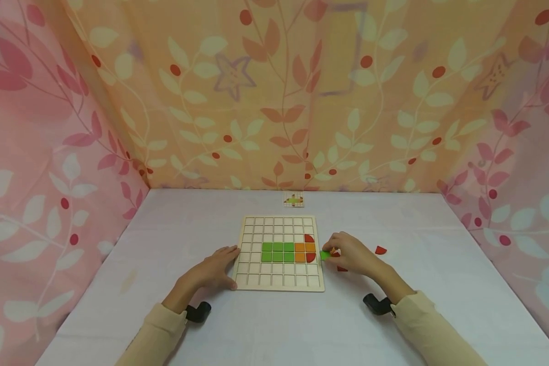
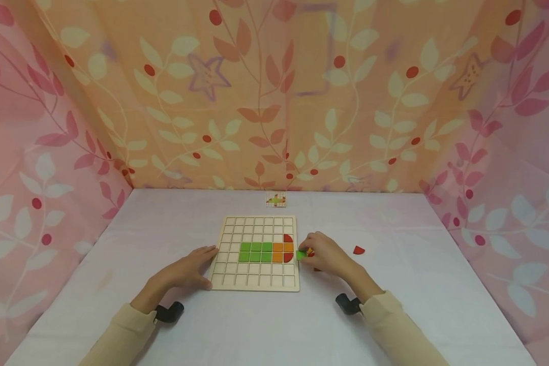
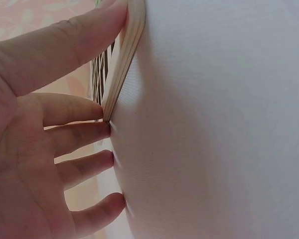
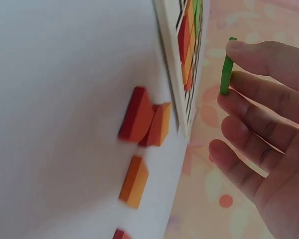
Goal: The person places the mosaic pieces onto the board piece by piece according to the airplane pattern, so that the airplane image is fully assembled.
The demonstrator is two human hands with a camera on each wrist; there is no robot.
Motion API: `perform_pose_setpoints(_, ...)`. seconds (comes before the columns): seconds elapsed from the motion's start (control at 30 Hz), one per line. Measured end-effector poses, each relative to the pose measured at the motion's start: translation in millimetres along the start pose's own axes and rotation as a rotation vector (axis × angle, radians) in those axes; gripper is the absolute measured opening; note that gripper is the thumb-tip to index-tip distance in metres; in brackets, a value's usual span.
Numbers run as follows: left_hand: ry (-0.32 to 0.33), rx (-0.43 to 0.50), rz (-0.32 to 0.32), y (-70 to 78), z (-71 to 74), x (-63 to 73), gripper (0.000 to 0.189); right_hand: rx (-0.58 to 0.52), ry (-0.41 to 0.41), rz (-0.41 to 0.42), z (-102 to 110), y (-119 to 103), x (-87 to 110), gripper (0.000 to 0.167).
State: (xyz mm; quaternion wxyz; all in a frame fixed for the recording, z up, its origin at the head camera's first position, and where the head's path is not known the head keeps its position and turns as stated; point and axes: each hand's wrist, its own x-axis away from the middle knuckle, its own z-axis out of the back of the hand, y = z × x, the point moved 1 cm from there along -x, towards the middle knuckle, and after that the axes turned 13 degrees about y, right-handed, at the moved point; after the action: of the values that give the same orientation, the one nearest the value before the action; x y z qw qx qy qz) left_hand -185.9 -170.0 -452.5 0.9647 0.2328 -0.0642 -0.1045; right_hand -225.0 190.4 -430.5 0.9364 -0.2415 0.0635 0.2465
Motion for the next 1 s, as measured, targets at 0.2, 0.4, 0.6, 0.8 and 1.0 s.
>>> perform_pose_setpoints(0.2, 0.0, 0.0, -0.007, -0.3, 0.8, 0.1, 0.093, -0.015, -0.011, -0.002, -7, -12, -14.5, 0.021)
perform_pose_setpoints(0.4, -0.001, 0.004, -0.004, -0.6, 0.2, -0.1, 0.093, -0.013, 0.009, 0.088, -13, -29, -31.6, 0.019)
perform_pose_setpoints(0.6, -0.002, 0.003, -0.009, -0.7, -0.2, -0.9, 0.093, -0.007, -0.016, 0.104, -23, -49, -49.2, 0.02)
perform_pose_setpoints(0.8, -0.001, -0.003, -0.015, -1.7, -1.2, -2.7, 0.093, -0.008, -0.022, 0.138, -36, -66, -62.6, 0.019)
perform_pose_setpoints(1.0, -0.003, -0.002, -0.011, -2.4, -1.6, -3.6, 0.094, 0.018, -0.041, 0.177, -50, -79, -73.8, 0.02)
